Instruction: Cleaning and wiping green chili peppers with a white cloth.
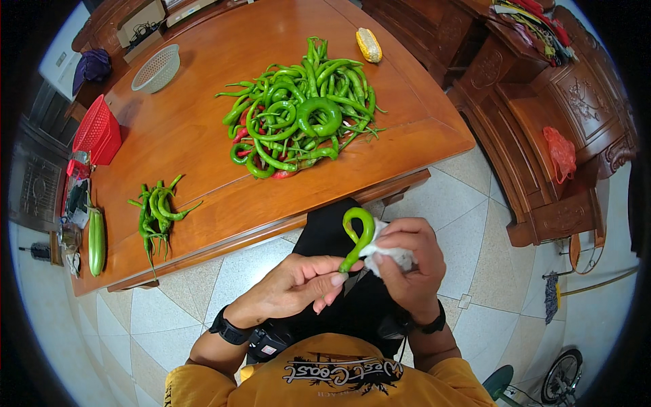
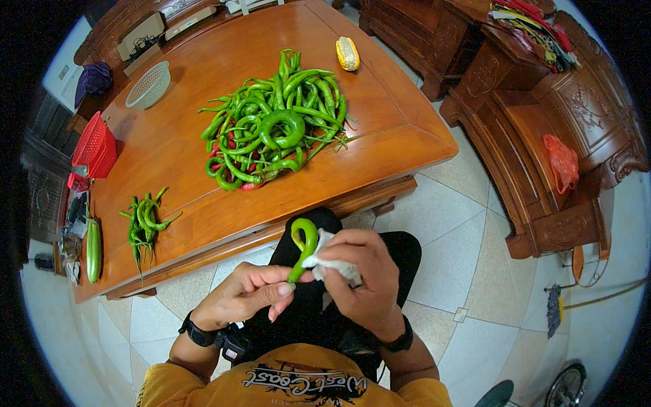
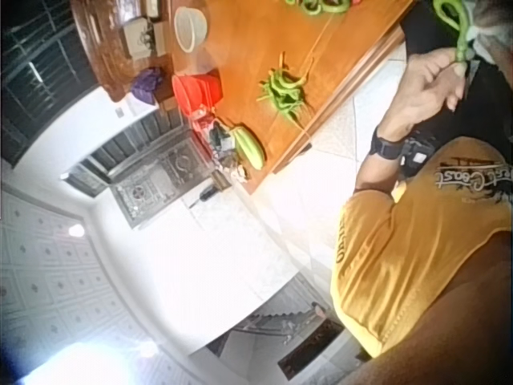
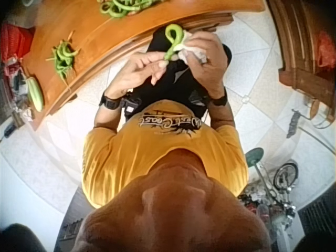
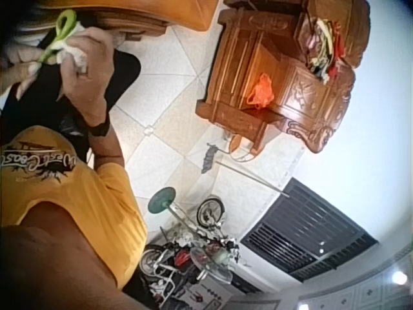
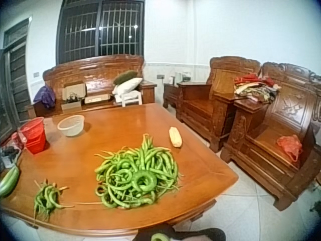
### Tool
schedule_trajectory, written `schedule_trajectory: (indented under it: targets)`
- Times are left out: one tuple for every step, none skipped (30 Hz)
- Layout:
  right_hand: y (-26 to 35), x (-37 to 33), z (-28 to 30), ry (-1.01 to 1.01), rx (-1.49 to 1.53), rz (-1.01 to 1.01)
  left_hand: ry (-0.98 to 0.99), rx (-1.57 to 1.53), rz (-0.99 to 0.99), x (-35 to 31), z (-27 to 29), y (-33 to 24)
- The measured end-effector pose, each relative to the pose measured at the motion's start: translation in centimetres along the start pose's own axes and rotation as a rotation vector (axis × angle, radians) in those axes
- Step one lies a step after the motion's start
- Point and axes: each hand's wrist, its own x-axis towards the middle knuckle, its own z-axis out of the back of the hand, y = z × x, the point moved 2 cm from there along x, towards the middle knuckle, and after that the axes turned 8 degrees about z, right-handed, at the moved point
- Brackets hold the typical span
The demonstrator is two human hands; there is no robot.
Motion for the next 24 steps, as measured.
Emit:
schedule_trajectory:
  targets:
    - [-0.1,0.0,0.2,-0.054,-0.019,-0.018,0.035,0.032,0.004,-0.1,-0.1,-0.1]
    - [-0.3,-0.1,0.5,-0.109,-0.038,-0.036,0.07,0.064,0.008,-0.1,-0.3,-0.1]
    - [-0.5,-0.2,0.6,-0.117,-0.055,-0.042,0.097,0.068,0.004,-0.1,-0.3,0.0]
    - [-0.5,-0.3,0.6,-0.117,-0.055,-0.042,0.097,0.068,0.004,-0.1,-0.3,0.1]
    - [-0.5,-0.3,0.6,-0.13,-0.036,-0.07,0.105,0.071,-0.009,0.0,-0.3,0.3]
    - [-0.6,-0.3,0.7,-0.143,-0.018,-0.097,0.115,0.075,-0.023,0.1,-0.3,0.3]
    - [-0.6,-0.3,0.7,-0.143,-0.019,-0.098,0.115,0.076,-0.022,0.1,-0.4,0.1]
    - [-0.6,-0.4,0.6,-0.105,0.005,-0.104,0.09,0.07,-0.005,0.1,-0.4,-0.1]
    - [-0.6,-0.4,0.6,-0.066,0.028,-0.11,0.065,0.064,0.012,0.0,-0.5,-0.2]
    - [-0.6,-0.4,0.6,-0.067,0.028,-0.11,0.065,0.065,0.012,0.1,-0.4,-0.2]
    - [-0.6,-0.3,0.7,-0.028,0.014,-0.103,0.061,0.083,0.008,0.1,-0.4,-0.1]
    - [-0.6,-0.3,0.6,0.011,0.001,-0.097,0.056,0.099,0.005,0.1,-0.3,0.0]
    - [-0.7,-0.4,0.6,0.011,0.002,-0.097,0.055,0.1,0.006,0.0,-0.2,0.0]
    - [-0.9,-0.4,0.6,-0.006,0.015,-0.109,0.077,0.142,0.008,-0.1,-0.1,-0.1]
    - [-1.1,-0.5,0.6,-0.023,0.026,-0.121,0.101,0.185,0.01,-0.1,-0.2,-0.1]
    - [-1.1,-0.5,0.6,-0.023,0.025,-0.121,0.103,0.185,0.01,-0.1,-0.2,-0.1]
    - [-1.2,-0.6,0.6,-0.032,0.042,-0.132,0.138,0.174,0.015,-0.1,-0.2,0.0]
    - [-1.2,-0.6,0.6,-0.042,0.061,-0.142,0.173,0.163,0.02,-0.2,-0.3,0.0]
    - [-1.2,-0.6,0.6,-0.041,0.061,-0.141,0.176,0.161,0.019,-0.2,-0.3,-0.1]
    - [-1.2,-0.5,0.6,-0.01,0.071,-0.125,0.175,0.161,0.019,-0.2,-0.3,-0.2]
    - [-1.1,-0.5,0.6,0.021,0.079,-0.108,0.156,0.148,0.011,-0.1,-0.3,-0.2]
    - [-1.0,-0.4,0.6,0.021,0.078,-0.108,0.137,0.136,0.004,-0.1,-0.3,-0.3]
    - [-0.9,-0.4,0.6,0.043,0.072,-0.108,0.138,0.136,0.004,-0.1,-0.3,-0.2]
    - [-0.8,-0.4,0.5,0.066,0.068,-0.108,0.106,0.131,-0.015,-0.1,-0.2,-0.1]
